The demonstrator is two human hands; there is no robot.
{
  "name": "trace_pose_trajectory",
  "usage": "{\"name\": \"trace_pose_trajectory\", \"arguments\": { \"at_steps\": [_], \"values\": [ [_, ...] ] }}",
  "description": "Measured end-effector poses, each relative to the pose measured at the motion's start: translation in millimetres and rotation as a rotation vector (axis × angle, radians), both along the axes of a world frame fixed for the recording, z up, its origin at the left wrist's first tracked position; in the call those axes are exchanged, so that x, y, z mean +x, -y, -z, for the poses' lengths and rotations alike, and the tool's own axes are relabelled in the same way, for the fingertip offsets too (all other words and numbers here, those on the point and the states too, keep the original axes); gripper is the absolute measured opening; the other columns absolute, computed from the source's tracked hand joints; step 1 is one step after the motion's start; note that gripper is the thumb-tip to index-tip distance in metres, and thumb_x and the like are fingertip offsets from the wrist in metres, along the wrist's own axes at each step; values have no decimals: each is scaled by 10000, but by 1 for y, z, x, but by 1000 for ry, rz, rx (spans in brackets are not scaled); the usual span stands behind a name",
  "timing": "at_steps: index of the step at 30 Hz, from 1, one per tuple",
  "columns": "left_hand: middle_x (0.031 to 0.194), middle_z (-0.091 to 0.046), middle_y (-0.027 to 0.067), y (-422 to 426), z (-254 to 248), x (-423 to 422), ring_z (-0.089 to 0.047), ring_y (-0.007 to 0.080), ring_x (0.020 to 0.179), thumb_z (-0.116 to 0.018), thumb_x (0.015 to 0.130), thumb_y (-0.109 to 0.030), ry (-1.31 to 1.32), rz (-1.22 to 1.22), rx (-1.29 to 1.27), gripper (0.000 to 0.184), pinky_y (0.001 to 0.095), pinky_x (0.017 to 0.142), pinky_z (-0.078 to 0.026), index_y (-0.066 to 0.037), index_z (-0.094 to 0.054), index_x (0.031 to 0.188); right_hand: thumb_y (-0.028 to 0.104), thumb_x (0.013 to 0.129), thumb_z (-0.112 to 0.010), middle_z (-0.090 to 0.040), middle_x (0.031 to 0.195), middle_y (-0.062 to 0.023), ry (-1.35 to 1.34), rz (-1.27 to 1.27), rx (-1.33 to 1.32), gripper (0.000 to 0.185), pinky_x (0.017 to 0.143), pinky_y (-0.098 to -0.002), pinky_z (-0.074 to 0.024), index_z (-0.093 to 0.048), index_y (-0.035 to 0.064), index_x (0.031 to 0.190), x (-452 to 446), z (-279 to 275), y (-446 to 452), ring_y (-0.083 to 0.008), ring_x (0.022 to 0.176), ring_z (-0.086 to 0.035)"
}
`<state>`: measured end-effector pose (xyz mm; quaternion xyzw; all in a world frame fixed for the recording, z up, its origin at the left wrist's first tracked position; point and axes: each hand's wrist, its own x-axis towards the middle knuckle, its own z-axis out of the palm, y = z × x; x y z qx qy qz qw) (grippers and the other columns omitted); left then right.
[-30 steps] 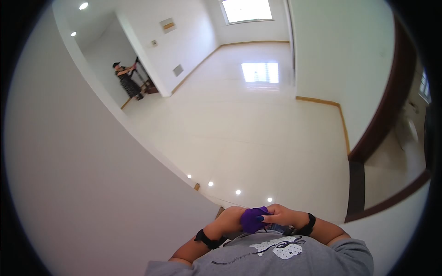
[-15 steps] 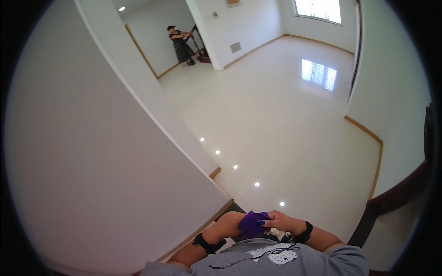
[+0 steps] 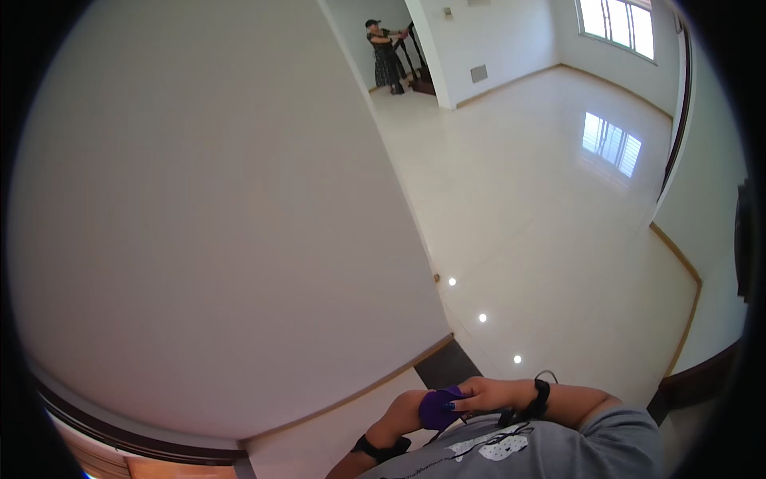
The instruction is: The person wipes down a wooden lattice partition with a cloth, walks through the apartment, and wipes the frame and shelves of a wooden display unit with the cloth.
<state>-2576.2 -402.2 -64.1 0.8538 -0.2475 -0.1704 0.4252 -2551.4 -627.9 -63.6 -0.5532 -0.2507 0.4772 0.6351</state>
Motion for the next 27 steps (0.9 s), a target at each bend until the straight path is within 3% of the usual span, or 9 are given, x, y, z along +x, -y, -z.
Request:
{"name": "trace_pose_trajectory", "arguments": {
  "at_steps": [4, 8, 12, 17, 22, 27],
  "values": [
    [804, -650, 130, -8, 9, 2, -628, 304, 735, -703, 691, -220, -51, 24, -30, 255, 342, 656, -487, -82, -644, 898, 321, 923, -544, -594, 696, -25, 252, -174, -143, 335, 640, -254, -450, -616, -6, 932, 7, -14, -16, -86, 638, -533],
    [785, -653, 118, 8, 14, 33, -631, 298, 729, -701, 696, -237, -190, -20, 8, 259, 334, 657, -489, -86, -649, 900, 330, 922, -545, -614, 740, -21, 188, -113, -150, 343, 682, -246, -460, -620, -1, 968, 36, -16, 8, -79, 679, -553],
    [784, -646, 123, 48, 4, 83, -618, 320, 737, -626, 777, -316, -39, 47, 91, 243, 354, 650, -484, -96, -628, 881, 338, 924, -543, -630, 778, -16, 162, -88, -113, 347, 709, -240, -464, -622, 10, 1007, 80, -9, 45, -72, 725, -571],
    [846, -646, 142, 113, -13, 154, -616, 326, 782, -645, 767, -305, -59, 38, 111, 267, 355, 679, -481, -89, -617, 921, 279, 937, -534, -611, 808, 11, 166, -92, -100, 312, 727, -240, -448, -613, -14, 1008, 155, -11, 111, -71, 748, -533],
    [867, -645, 149, 187, -35, 233, -618, 330, 795, -665, 755, -273, -26, 198, 250, 278, 356, 691, -482, -93, -615, 962, 250, 930, -546, -628, 822, 30, 71, 75, 27, 243, 688, -224, -450, -635, 41, 1016, 211, 7, 184, -64, 723, -538],
    [855, -641, 156, 254, -14, 296, -613, 349, 778, -663, 740, -254, -4, 310, 142, 279, 377, 670, -478, -95, -611, 963, 289, 930, -536, -617, 770, 26, -18, 296, 43, 269, 663, -211, -436, -633, 49, 1002, 237, 24, 256, -53, 706, -531]
  ]
}}
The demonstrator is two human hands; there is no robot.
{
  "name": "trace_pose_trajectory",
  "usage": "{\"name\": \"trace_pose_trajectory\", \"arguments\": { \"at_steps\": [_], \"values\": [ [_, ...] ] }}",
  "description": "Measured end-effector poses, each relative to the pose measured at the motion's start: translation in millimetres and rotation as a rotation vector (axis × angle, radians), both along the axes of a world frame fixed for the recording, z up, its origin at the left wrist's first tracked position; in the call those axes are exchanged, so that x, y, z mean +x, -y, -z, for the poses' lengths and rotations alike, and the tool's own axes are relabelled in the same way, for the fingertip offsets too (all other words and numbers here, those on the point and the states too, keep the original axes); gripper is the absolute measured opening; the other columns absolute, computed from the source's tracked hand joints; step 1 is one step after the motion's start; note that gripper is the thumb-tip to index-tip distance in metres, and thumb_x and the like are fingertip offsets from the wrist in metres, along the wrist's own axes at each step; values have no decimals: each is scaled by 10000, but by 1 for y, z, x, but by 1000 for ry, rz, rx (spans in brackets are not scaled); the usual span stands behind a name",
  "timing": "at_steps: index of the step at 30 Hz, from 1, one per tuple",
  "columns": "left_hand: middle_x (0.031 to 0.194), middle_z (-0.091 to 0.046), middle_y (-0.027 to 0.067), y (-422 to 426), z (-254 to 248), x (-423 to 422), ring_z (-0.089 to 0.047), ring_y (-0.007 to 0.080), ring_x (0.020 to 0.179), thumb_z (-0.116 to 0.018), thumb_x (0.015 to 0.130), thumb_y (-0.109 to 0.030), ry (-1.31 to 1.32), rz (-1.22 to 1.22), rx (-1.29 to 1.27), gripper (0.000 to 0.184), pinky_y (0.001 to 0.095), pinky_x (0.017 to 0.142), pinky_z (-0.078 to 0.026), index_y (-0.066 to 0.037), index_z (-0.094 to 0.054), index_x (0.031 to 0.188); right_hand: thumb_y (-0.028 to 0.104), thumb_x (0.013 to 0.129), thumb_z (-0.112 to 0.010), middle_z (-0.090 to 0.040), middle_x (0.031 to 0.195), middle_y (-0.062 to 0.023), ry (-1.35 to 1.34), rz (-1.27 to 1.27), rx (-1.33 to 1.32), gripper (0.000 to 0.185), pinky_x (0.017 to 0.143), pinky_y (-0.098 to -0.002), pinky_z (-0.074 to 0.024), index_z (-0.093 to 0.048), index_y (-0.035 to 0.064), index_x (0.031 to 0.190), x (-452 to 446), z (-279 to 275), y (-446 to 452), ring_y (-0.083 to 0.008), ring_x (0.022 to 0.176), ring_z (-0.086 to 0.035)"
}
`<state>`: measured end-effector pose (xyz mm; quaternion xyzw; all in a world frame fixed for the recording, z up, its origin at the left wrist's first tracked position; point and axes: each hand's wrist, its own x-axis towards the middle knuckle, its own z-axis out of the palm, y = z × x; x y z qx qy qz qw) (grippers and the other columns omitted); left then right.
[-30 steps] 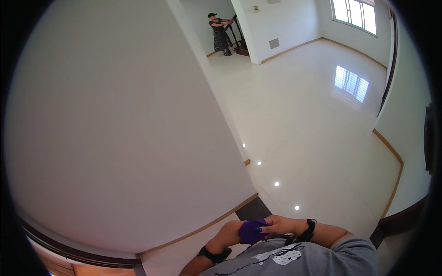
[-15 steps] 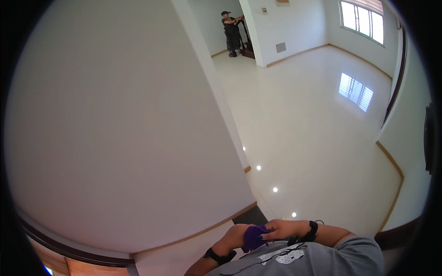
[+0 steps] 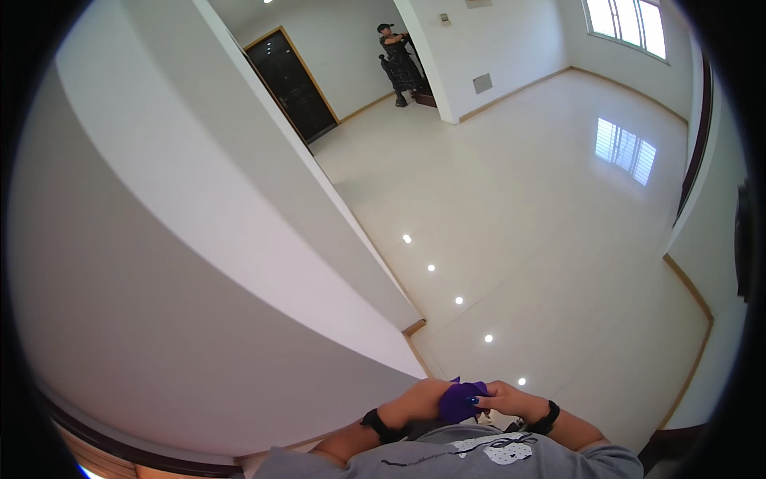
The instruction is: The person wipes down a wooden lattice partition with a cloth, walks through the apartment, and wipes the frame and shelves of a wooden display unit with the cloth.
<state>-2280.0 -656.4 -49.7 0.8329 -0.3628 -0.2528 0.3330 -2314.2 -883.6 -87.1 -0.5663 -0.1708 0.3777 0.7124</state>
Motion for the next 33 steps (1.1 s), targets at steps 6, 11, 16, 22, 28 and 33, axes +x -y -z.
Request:
{"name": "trace_pose_trajectory", "arguments": {
  "at_steps": [6, 11, 16, 22, 28, 33],
  "values": [
    [853, -639, 168, 60, 16, 68, -606, 366, 780, -652, 740, -269, -92, 174, 7, 289, 401, 669, -476, -96, -608, 967, 282, 914, -535, -623, 726, -12, -148, 240, -39, 269, 599, -213, -422, -624, 32, 958, 30, 14, 54, -67, 630, -511],
    [842, -644, 162, 57, 27, 150, -612, 354, 785, -648, 748, -307, -44, 95, -125, 307, 382, 688, -480, -106, -616, 978, 273, 919, -526, -615, 751, -26, -116, 267, -24, 275, 604, -215, -431, -611, 13, 946, 120, 8, 51, -81, 648, -529],
    [860, -658, 124, 40, 33, 257, -624, 309, 789, -666, 738, -358, -57, -7, -161, 329, 338, 704, -484, -136, -636, 979, 239, 928, -540, -615, 785, 5, 59, 203, -174, 254, 633, -215, -442, -612, 20, 1035, 244, -16, 19, -63, 687, -526],
    [854, -656, 90, 36, 21, 385, -630, 287, 786, -678, 724, -278, 81, -75, -302, 307, 331, 701, -484, -124, -605, 979, 241, 917, -559, -628, 774, -21, 376, 216, -351, 259, 682, -258, -472, -623, -4, 966, 360, -54, 3, -89, 727, -560],
    [857, -652, 126, 59, 17, 498, -628, 310, 785, -652, 750, -283, 156, 50, -222, 292, 365, 684, -484, -106, -609, 978, 235, 935, -527, -608, 791, 18, 212, 299, -284, 250, 677, -228, -452, -615, 12, 1007, 454, -34, 36, -61, 719, -538],
    [847, -646, 149, 88, 21, 603, -615, 341, 787, -628, 764, -308, 92, 22, -109, 296, 385, 681, -481, -103, -617, 977, 248, 938, -524, -608, 764, 13, 175, 244, -236, 257, 653, -205, -445, -624, 18, 991, 571, -15, 73, -45, 699, -534]
  ]
}}
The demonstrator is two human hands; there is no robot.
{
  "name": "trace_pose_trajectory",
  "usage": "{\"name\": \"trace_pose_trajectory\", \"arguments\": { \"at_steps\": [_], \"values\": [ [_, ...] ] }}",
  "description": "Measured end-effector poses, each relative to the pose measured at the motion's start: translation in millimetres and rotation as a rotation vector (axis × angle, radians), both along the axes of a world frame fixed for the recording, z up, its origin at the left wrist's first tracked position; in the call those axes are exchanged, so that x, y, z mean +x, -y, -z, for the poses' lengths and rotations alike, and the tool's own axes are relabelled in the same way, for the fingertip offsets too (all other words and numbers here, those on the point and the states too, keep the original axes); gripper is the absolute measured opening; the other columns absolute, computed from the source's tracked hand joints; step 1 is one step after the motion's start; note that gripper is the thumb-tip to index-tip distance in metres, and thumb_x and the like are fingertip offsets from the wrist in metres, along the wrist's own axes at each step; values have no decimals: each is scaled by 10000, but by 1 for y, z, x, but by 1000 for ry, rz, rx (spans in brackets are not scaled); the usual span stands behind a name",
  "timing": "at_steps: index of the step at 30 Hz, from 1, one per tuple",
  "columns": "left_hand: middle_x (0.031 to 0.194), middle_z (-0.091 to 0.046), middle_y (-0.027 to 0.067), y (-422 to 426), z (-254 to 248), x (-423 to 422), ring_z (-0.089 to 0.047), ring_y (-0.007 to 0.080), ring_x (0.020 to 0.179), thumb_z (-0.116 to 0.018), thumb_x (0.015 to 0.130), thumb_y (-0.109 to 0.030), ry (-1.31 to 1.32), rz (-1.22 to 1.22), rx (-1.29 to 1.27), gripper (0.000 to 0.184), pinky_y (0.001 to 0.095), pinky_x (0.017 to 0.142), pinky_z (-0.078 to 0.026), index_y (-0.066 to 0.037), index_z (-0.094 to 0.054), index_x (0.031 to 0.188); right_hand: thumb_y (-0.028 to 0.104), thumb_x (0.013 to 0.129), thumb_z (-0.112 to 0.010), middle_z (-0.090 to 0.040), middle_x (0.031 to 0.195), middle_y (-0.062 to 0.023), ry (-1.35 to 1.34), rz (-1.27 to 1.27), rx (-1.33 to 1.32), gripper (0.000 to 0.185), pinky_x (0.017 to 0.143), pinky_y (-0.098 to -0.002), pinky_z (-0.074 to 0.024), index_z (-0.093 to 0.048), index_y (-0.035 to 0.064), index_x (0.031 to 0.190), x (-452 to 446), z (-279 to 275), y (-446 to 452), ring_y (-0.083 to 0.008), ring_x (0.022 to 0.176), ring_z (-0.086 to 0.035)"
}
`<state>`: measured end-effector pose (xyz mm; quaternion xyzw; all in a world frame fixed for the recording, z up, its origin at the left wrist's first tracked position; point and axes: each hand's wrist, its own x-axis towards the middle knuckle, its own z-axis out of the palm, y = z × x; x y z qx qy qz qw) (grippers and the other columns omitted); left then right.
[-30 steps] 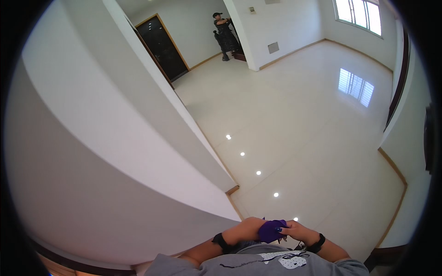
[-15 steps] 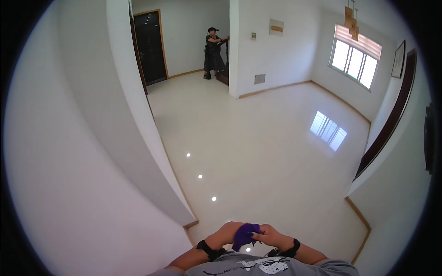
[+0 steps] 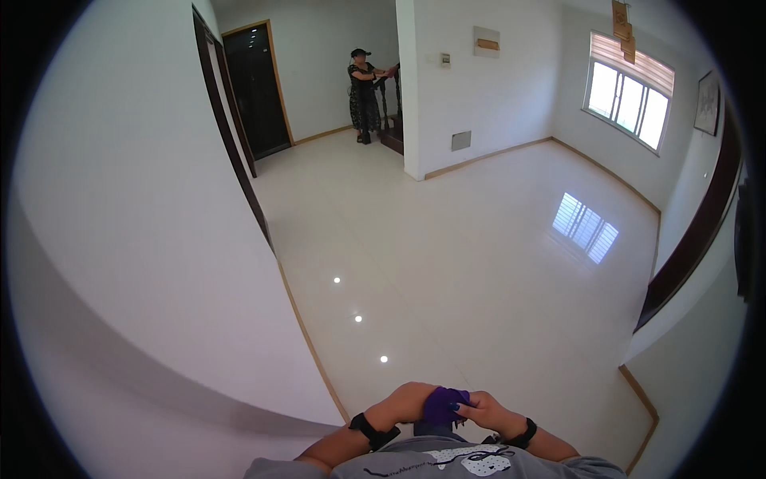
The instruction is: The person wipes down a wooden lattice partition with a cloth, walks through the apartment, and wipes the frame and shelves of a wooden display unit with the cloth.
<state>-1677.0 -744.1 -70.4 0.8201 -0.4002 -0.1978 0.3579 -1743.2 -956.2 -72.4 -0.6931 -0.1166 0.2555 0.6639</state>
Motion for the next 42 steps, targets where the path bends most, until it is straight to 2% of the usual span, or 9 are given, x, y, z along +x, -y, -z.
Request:
{"name": "trace_pose_trajectory", "arguments": {
  "at_steps": [8, 13, 18, 23, 28, 31, 34, 37, 42],
  "values": [
    [794, -643, 150, 39, -39, 184, -609, 355, 734, -670, 711, -272, -74, -18, 70, 277, 390, 651, -481, -104, -625, 926, 240, 940, -523, -624, 762, 4, -48, -82, 85, 258, 628, -210, -450, -623, 17, 1022, 202, -24, 51, -54, 653, -536],
    [793, -633, 172, 26, -28, 265, -601, 370, 737, -662, 713, -285, -39, -60, -18, 285, 407, 653, -474, -69, -622, 895, 244, 939, -520, -617, 740, -4, -139, -162, 103, 246, 632, -221, -448, -621, 23, 976, 305, -22, 46, -64, 663, -542],
    [834, -637, 177, -20, -2, 348, -601, 370, 766, -639, 743, -293, -77, -143, -9, 281, 409, 674, -473, -75, -619, 919, 246, 943, -522, -591, 739, 14, -133, -370, 117, 260, 642, -214, -447, -619, 20, 1026, 417, -6, 1, -54, 674, -520],
    [856, -643, 165, -86, 27, 462, -607, 356, 790, -640, 742, -269, -49, -281, 45, 282, 396, 684, -477, -85, -617, 953, 275, 940, -528, -595, 759, 11, -93, -497, -28, 267, 666, -220, -456, -619, 33, 1004, 553, -10, -70, -62, 699, -531],
    [845, -648, 149, -148, -16, 570, -616, 340, 789, -673, 711, -252, -86, -377, 6, 313, 375, 694, -484, -85, -615, 970, 263, 944, -523, -602, 795, 8, 23, -682, -133, 260, 685, -230, -471, -609, 27, 1007, 686, -38, -142, -63, 722, -542],
    [849, -638, 166, -183, -21, 632, -609, 342, 782, -652, 764, -264, -113, -400, -37, 260, 372, 682, -477, -72, -616, 936, 273, 947, -517, -597, 811, 12, -56, -680, -58, 276, 698, -228, -476, -602, 24, 1030, 754, -40, -172, -61, 731, -546],
    [834, -634, 167, -210, -2, 701, -604, 347, 767, -669, 739, -233, -16, -382, -11, 253, 373, 681, -477, -65, -612, 920, 362, 938, -508, -614, 773, 5, -106, -625, -86, 335, 671, -229, -464, -613, 61, 1041, 818, -23, -193, -73, 713, -563],
    [823, -632, 168, -235, 5, 766, -600, 355, 761, -676, 717, -215, -14, -387, -73, 259, 376, 682, -476, -61, -610, 915, 354, 939, -508, -614, 781, 9, -109, -672, -57, 323, 675, -225, -465, -614, 69, 1046, 893, -2, -215, -66, 735, -566],
    [834, -636, 168, -271, 13, 899, -605, 356, 771, -670, 716, -220, 16, -486, 36, 267, 380, 686, -478, -57, -608, 918, 361, 939, -506, -611, 781, 6, -93, -764, -15, 335, 675, -223, -465, -614, 53, 1010, 1040, 5, -259, -67, 735, -560]
  ]
}}
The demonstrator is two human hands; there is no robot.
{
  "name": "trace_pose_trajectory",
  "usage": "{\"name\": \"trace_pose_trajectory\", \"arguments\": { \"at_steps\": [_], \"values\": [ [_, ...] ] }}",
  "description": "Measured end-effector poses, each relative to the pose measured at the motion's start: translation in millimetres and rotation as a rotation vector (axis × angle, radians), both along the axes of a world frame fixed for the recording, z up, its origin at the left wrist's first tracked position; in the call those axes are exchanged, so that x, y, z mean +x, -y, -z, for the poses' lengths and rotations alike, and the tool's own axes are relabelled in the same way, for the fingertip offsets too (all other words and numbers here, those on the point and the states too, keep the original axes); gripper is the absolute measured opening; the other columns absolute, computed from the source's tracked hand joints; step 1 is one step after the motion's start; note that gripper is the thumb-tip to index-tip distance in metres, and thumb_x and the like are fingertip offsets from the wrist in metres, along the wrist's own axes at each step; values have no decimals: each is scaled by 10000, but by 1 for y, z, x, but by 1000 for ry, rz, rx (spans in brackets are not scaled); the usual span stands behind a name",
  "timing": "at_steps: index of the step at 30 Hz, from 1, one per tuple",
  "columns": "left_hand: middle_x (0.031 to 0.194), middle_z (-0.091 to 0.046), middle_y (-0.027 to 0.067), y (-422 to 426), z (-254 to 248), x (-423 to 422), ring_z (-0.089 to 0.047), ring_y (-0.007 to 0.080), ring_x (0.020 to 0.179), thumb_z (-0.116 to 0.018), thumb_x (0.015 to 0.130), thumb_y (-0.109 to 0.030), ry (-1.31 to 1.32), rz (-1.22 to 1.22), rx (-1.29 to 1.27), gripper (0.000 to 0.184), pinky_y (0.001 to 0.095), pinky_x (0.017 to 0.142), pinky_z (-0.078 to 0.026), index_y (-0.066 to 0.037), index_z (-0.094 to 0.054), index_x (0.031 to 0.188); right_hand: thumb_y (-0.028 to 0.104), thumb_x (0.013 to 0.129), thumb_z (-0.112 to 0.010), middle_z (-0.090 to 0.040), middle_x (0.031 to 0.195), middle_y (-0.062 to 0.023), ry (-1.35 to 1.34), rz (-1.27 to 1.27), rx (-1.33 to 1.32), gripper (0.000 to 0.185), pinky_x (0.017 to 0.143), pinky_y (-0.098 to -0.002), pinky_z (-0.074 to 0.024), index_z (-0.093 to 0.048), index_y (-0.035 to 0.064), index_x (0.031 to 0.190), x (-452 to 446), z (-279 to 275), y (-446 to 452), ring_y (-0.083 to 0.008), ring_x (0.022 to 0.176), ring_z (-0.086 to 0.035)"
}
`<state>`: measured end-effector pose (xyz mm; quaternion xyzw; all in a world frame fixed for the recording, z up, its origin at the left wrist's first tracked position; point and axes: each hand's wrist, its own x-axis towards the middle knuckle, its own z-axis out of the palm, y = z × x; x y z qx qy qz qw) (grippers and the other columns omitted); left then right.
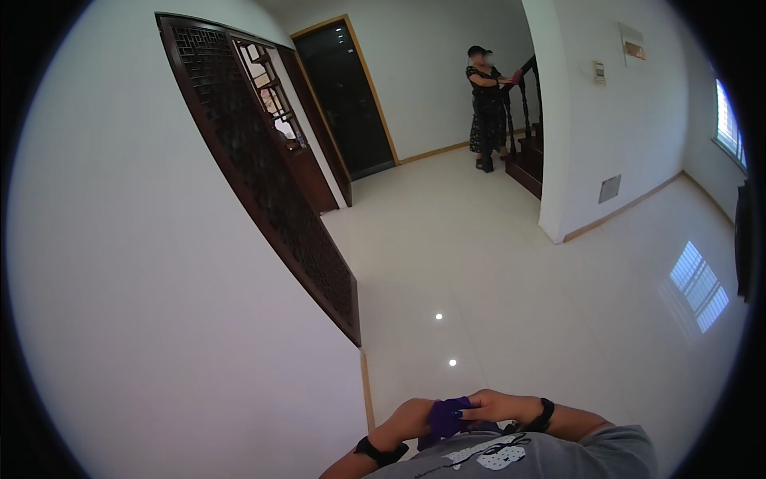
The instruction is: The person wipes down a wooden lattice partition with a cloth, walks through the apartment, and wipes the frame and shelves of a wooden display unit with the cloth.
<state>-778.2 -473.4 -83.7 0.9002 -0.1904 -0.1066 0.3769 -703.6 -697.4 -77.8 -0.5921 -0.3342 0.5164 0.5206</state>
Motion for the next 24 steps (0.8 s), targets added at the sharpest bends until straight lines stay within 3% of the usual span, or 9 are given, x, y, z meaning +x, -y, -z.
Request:
{"name": "trace_pose_trajectory", "arguments": {
  "at_steps": [6, 10, 16, 19, 21, 24],
  "values": [
    [851, -641, 169, -35, -23, 159, -608, 355, 795, -667, 726, -233, -22, -58, -17, 291, 382, 700, -478, -64, -613, 956, 379, 935, -510, -606, 772, -1, 50, -62, 21, 355, 674, -228, -463, -615, 43, 981, 180, -21, -40, -75, 713, -548],
    [872, -643, 171, -73, -6, 234, -606, 355, 815, -669, 722, -232, -19, -141, -16, 304, 381, 708, -476, -66, -614, 970, 391, 931, -513, -598, 769, -2, 26, -124, 25, 380, 680, -228, -464, -614, 30, 987, 268, -4, -85, -74, 714, -542],
    [905, -647, 158, -168, -6, 314, -609, 341, 846, -679, 715, -238, -62, -301, 18, 310, 380, 727, -475, -77, -624, 974, 371, 939, -509, -582, 758, 15, -46, -270, 31, 374, 666, -206, -451, -608, 18, 1008, 369, -11, -192, -49, 700, -523],
    [899, -651, 146, -229, 12, 352, -617, 323, 836, -678, 725, -244, -33, -368, 27, 296, 367, 720, -481, -82, -628, 967, 367, 941, -507, -582, 753, 12, -22, -328, 21, 378, 668, -202, -449, -610, 10, 1004, 416, 12, -257, -47, 687, -523],
    [880, -652, 142, -261, 11, 378, -621, 308, 822, -682, 724, -250, -4, -400, 20, 300, 354, 712, -483, -80, -629, 966, 377, 941, -503, -587, 745, 11, 44, -377, 20, 380, 673, -214, -455, -617, 20, 1010, 446, 3, -296, -52, 679, -528],
    [883, -653, 130, -310, -5, 414, -628, 284, 810, -682, 732, -272, -172, -433, 34, 312, 341, 701, -486, -72, -629, 964, 367, 944, -499, -609, 767, 2, 90, -460, 92, 360, 696, -231, -461, -621, 38, 1027, 487, -24, -356, -69, 699, -542]
  ]
}}
